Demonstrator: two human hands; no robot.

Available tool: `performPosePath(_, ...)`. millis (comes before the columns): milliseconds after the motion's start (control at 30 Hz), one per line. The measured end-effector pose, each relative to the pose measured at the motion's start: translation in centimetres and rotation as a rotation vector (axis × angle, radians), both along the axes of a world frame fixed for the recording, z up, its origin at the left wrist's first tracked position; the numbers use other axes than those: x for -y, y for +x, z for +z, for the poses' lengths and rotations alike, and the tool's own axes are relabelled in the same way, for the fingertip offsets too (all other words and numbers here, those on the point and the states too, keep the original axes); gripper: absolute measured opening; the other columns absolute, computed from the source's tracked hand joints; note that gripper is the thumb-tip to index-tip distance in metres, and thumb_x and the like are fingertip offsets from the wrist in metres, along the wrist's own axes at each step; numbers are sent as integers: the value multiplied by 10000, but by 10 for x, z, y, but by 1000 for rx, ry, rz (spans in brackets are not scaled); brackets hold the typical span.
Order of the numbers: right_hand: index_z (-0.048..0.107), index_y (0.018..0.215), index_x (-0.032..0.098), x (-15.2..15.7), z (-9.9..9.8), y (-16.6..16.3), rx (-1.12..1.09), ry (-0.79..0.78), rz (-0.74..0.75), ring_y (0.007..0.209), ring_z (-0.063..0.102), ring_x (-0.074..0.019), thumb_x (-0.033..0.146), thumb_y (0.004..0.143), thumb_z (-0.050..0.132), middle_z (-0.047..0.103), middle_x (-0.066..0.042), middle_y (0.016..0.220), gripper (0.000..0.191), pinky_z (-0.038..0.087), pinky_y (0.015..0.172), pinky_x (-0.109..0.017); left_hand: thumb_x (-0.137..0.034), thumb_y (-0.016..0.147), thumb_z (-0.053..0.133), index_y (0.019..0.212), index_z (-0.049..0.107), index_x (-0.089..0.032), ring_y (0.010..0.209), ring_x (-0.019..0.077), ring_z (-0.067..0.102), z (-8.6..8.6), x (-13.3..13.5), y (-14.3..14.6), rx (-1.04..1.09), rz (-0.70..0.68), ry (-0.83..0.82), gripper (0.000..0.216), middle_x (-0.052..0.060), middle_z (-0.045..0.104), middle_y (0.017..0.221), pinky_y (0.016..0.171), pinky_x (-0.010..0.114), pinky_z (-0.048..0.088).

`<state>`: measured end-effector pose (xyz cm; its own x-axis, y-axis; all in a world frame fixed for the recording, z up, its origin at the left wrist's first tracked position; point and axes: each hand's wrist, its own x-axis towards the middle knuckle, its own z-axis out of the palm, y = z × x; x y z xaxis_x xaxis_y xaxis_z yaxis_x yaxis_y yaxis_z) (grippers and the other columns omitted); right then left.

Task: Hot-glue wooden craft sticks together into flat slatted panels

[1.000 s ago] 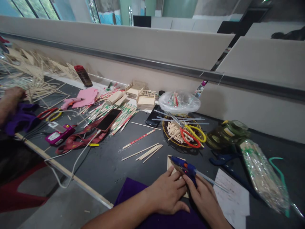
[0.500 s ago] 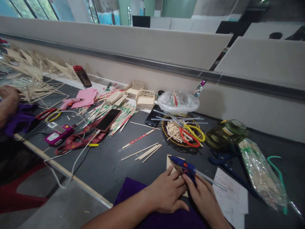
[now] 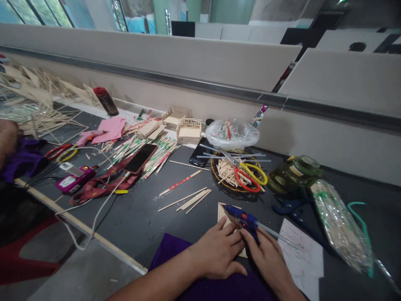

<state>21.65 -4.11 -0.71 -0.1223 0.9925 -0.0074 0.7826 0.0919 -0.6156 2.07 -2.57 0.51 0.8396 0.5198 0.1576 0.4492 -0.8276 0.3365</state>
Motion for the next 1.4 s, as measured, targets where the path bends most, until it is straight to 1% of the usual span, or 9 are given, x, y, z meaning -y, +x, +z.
performPosePath(233, 646, 1098, 189, -1, 5, -1, -3, 27, -1, 1085, 639, -241, 390, 926, 406, 701, -91, 1134, 357, 505, 954, -389, -623, 908, 320, 1354, 443, -130, 1374, 279, 271, 2, 0, -1, 0, 7, 8, 676, 117, 524, 1326, 1155, 488, 207)
performPosePath(433, 649, 1087, 191, 0, 4, 0, 3, 19, -11, 1066, 649, -240, 393, 924, 413, 708, -88, 1118, 351, 512, 940, -388, -623, 910, 313, 1351, 447, -122, 1371, 280, 277, 1, 0, 0, -1, 1, -1, 680, 114, 532, 1320, 1157, 487, 203)
performPosePath(567, 654, 1084, 198, 0, 7, 0, 2, 29, -1, 1068, 648, -233, 381, 927, 412, 707, -87, 1119, 342, 509, 943, -374, -622, 912, 313, 1341, 459, -122, 1375, 283, 271, 1, 0, 0, -5, 0, 5, 674, 117, 528, 1324, 1153, 484, 207)
performPosePath(733, 656, 1094, 208, 0, 11, 2, -10, 31, -5, 1077, 646, -230, 381, 927, 417, 707, -79, 1123, 338, 519, 928, -355, -627, 912, 292, 1366, 433, -124, 1331, 280, 339, 2, 0, 0, 1, 9, 21, 692, 134, 528, 1325, 1140, 483, 226)
performPosePath(867, 657, 1090, 213, 1, 10, 3, -12, 12, -4, 1078, 645, -231, 383, 932, 406, 709, -73, 1119, 341, 516, 933, -359, -627, 916, 272, 1389, 407, -120, 1306, 283, 371, 1, 0, -1, 0, 13, 27, 707, 136, 523, 1334, 1136, 479, 229)
performPosePath(1067, 643, 1115, 203, 2, 6, 7, -9, 14, -20, 1095, 636, -233, 377, 933, 408, 701, -77, 1139, 345, 512, 936, -363, -626, 920, 247, 1421, 359, -105, 1313, 278, 368, 1, 1, -1, -14, 13, 20, 731, 146, 502, 1361, 1140, 465, 225)
performPosePath(1400, 653, 1067, 194, 4, 3, 12, -18, -36, -69, 1091, 631, -256, 395, 916, 421, 705, -93, 1120, 342, 481, 968, -419, -615, 929, 225, 1441, 328, -107, 1323, 281, 360, 3, 0, -2, -11, 8, -33, 729, 141, 491, 1377, 1150, 466, 203)
